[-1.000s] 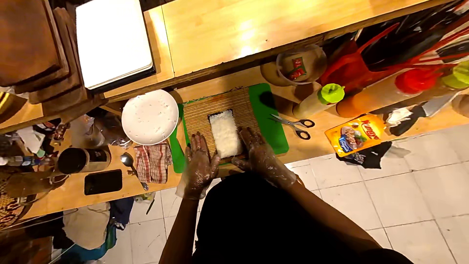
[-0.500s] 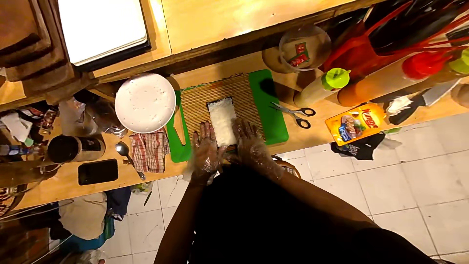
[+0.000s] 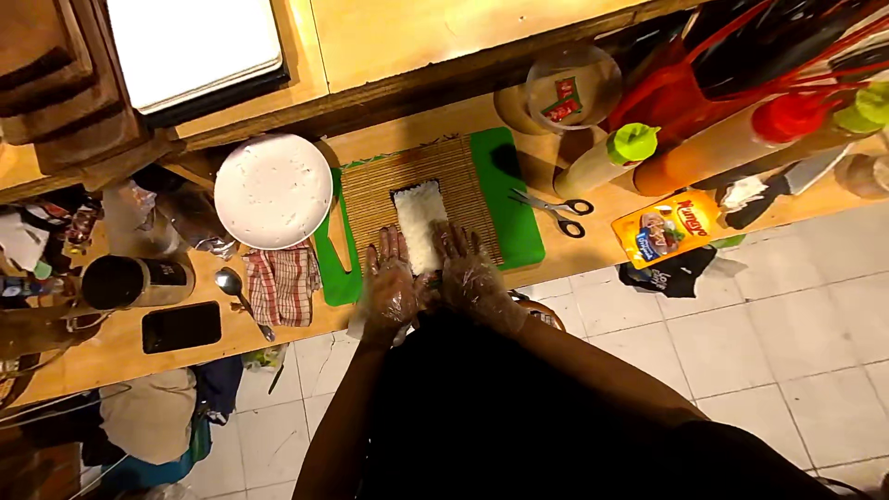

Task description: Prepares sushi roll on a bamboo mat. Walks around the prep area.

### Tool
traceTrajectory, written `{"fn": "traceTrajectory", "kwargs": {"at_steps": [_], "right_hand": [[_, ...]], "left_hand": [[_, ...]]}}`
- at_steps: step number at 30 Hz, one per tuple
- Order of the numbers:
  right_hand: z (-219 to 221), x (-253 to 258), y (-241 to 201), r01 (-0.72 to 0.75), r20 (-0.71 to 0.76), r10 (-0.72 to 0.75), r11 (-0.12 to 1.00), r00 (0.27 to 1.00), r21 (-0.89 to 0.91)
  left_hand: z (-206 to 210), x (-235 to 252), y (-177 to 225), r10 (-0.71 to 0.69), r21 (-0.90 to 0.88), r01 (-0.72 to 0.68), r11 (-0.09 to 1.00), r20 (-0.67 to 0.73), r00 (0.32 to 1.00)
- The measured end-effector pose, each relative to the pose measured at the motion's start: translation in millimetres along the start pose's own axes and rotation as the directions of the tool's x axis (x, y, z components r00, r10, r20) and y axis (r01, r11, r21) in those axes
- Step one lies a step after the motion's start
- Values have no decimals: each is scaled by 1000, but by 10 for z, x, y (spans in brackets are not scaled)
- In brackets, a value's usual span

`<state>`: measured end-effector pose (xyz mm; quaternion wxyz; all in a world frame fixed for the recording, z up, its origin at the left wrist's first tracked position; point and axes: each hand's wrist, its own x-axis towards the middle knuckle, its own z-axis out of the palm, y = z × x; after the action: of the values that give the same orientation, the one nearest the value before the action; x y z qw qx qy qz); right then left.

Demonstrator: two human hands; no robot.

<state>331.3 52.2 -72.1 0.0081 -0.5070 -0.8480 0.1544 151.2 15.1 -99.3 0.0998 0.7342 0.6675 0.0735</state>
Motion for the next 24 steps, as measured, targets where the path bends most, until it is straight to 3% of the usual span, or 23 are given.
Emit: {"fn": "traceTrajectory", "kwargs": {"at_steps": [5, 10, 24], "right_hand": [[-176, 33, -115, -2, 8, 2, 1000, 1000, 0], [-3, 61, -151, 19, 0, -19, 998, 1000, -64], [-21, 97, -238, 43, -67, -43, 999, 997, -4]], "left_hand": [[-133, 29, 53, -24, -20, 26, 999, 70, 997], [-100, -4, 65, -25, -20, 26, 999, 67, 997], [-102, 51, 68, -34, -25, 35, 999, 53, 998]]}}
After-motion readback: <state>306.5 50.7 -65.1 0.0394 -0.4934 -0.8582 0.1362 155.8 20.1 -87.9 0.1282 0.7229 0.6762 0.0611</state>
